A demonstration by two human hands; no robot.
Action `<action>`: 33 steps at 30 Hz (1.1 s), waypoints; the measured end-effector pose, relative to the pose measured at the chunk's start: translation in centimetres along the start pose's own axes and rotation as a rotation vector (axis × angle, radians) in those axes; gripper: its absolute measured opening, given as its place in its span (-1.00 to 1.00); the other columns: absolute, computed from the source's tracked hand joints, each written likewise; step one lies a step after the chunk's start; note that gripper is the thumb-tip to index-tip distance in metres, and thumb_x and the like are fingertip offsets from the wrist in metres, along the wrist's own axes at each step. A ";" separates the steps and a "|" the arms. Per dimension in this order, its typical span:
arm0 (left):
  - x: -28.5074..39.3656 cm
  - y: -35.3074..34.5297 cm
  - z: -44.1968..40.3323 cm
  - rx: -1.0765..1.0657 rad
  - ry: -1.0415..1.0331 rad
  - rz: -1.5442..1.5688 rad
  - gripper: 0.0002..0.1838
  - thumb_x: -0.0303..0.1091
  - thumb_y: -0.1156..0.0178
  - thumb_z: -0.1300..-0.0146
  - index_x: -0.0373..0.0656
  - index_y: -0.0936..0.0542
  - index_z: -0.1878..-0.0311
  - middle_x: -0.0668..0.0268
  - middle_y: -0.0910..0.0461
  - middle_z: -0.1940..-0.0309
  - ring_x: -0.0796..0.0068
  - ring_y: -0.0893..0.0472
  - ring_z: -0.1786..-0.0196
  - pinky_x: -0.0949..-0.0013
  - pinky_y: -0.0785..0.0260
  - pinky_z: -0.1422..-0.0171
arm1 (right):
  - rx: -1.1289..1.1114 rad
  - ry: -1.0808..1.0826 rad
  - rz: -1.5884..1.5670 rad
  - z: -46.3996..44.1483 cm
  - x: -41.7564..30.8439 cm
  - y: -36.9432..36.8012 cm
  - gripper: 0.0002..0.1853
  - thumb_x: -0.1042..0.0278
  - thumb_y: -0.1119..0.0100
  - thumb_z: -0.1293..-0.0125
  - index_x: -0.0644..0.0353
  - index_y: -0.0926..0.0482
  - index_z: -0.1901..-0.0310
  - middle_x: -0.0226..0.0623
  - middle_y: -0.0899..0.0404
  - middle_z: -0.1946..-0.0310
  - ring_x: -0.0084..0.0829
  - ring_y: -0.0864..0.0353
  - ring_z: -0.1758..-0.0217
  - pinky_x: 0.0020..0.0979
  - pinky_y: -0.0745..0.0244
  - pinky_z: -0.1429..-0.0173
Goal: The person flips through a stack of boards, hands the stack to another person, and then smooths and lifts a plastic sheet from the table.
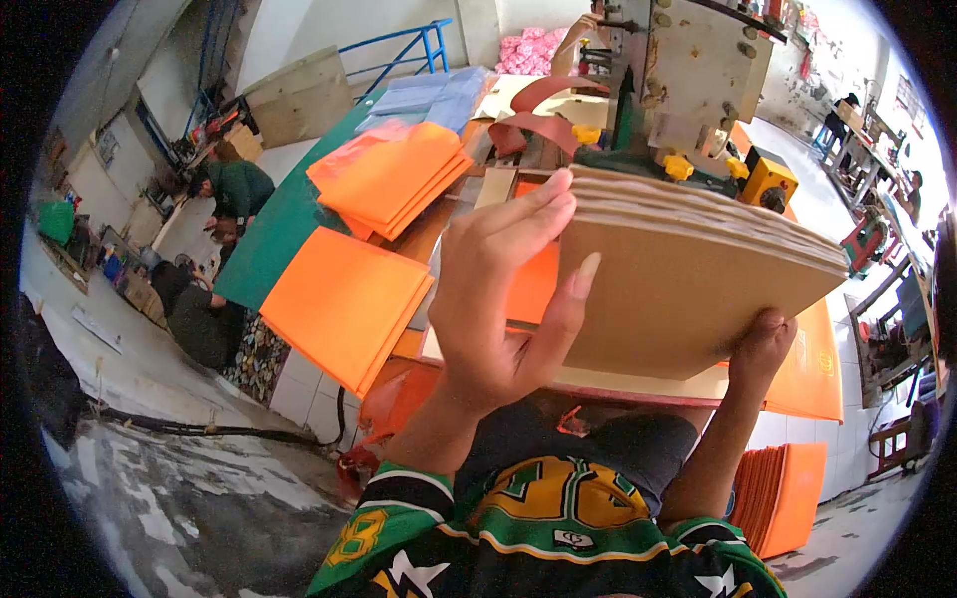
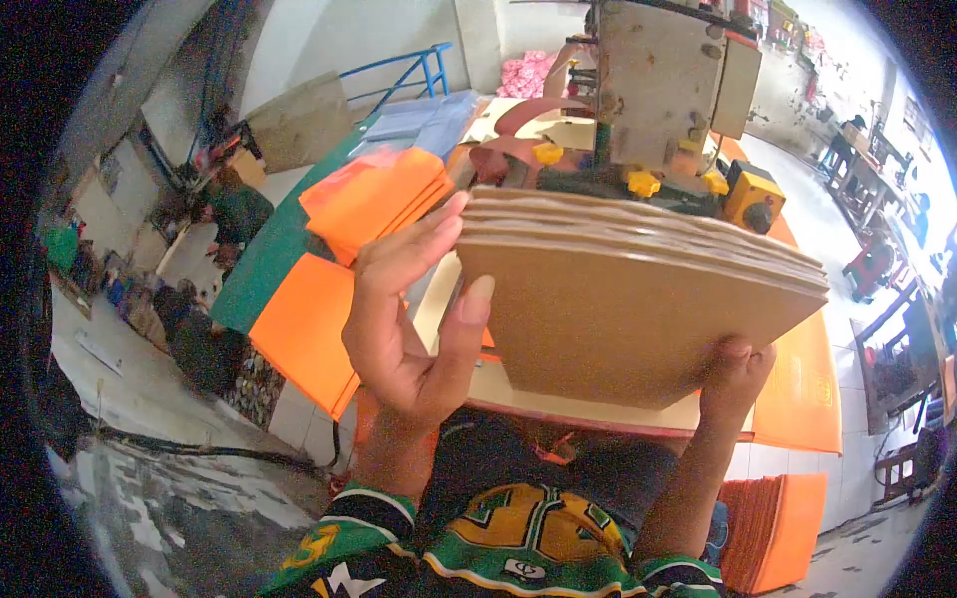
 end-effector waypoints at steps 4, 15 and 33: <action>-0.3 -0.5 0.4 0.025 0.008 0.011 -0.63 -0.56 -0.16 -0.06 -0.38 -0.44 0.01 -0.06 -0.51 0.00 0.18 -0.49 -0.09 0.23 -0.23 -0.24 | 0.002 0.006 0.047 0.0 0.4 0.2 -0.16 -0.46 0.13 -0.15 0.41 -0.44 0.13 -0.26 -0.51 0.26 -0.47 -0.46 0.16 -0.41 -0.38 0.09; -0.7 -1.8 1.2 0.136 0.017 0.083 -0.55 -0.51 -0.17 -0.05 -0.38 -0.43 -0.07 0.00 -0.48 -0.06 0.18 -0.48 -0.06 0.29 -0.26 -0.16 | 0.088 0.044 0.036 -0.3 -0.5 -0.7 -0.21 -0.44 0.17 -0.20 0.38 -0.41 0.22 -0.29 -0.40 0.40 -0.45 -0.36 0.28 -0.36 -0.30 0.21; -0.8 -2.6 1.9 0.170 0.020 0.102 -0.46 -0.49 -0.18 -0.02 -0.41 -0.38 -0.14 0.00 -0.43 -0.13 0.16 -0.46 -0.05 0.27 -0.23 -0.18 | 0.093 0.038 -0.040 -0.4 -0.7 -1.2 -0.24 -0.44 0.09 -0.17 0.34 -0.43 0.30 -0.39 -0.35 0.46 -0.53 -0.29 0.35 -0.42 -0.22 0.28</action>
Point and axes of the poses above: each hand's wrist, its own z-axis away from the middle knuckle, its own y-axis out of the back of the hand, x = y × z, the point moved 1 cm from there along -z, towards the middle knuckle
